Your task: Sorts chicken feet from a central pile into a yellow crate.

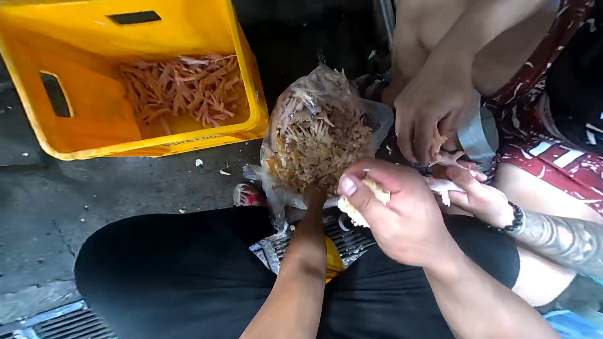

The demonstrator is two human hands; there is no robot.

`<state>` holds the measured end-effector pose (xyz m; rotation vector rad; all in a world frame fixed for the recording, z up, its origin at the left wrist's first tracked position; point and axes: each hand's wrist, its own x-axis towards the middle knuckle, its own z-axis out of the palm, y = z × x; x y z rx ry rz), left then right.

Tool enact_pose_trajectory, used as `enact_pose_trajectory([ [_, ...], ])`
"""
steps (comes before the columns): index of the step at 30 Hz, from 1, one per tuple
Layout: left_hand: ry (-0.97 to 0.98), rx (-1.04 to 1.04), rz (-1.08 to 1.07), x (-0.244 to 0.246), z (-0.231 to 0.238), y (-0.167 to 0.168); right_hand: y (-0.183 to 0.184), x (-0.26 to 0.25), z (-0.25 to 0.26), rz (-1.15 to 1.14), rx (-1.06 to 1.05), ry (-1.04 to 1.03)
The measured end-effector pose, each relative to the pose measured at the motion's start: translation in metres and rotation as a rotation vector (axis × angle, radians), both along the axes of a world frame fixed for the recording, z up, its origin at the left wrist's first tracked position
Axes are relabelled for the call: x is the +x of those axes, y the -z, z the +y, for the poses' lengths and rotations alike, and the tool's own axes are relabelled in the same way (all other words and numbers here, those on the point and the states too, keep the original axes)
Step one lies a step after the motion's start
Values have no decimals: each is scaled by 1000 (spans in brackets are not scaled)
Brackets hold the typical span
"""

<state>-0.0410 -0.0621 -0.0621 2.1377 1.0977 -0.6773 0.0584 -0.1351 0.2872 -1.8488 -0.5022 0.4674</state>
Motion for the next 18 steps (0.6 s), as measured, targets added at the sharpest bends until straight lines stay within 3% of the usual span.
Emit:
enact_pose_trajectory([
  [1,-2,-126,104,6,9,8,2,-1,1,1,2,-21],
  [3,12,-263,162,19,23,-12,7,-2,3,18,-35,-51],
  [7,127,-297,38,16,40,-22,13,1,4,35,-211,-92],
  [9,74,-379,-61,15,57,-34,16,3,3,32,-249,-115],
  [15,-114,-581,-371,31,111,-137,28,1,5,54,-238,-140],
  [18,-219,-699,-535,37,128,-206,31,0,12,135,-316,-126],
])
